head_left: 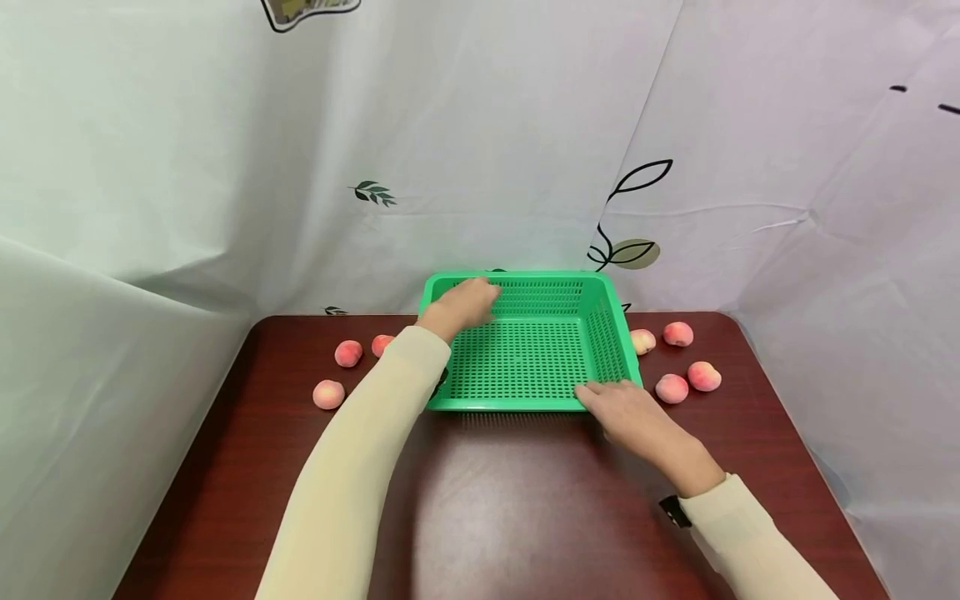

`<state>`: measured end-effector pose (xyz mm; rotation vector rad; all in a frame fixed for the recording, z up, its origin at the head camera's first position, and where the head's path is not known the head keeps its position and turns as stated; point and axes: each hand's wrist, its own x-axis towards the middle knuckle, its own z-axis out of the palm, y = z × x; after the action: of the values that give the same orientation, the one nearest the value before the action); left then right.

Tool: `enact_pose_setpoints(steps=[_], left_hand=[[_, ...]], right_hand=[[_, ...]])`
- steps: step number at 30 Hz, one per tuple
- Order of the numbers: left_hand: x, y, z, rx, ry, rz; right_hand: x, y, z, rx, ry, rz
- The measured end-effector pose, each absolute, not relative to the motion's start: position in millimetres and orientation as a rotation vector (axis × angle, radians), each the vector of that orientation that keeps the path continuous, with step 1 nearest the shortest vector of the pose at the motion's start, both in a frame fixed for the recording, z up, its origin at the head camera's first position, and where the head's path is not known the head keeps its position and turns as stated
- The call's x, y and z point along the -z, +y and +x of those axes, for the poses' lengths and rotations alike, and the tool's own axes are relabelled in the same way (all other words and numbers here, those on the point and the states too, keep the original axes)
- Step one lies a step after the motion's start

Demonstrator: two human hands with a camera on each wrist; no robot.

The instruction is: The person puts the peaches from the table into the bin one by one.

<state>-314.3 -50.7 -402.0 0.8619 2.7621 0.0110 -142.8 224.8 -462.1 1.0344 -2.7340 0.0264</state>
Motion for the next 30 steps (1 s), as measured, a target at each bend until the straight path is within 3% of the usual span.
enact_pose_setpoints(steps=[30], left_hand=[[423,-34,-320,-0.098,2.673,0.634]], right_hand=[[463,225,-143,-0.015,-2.758,1.007]])
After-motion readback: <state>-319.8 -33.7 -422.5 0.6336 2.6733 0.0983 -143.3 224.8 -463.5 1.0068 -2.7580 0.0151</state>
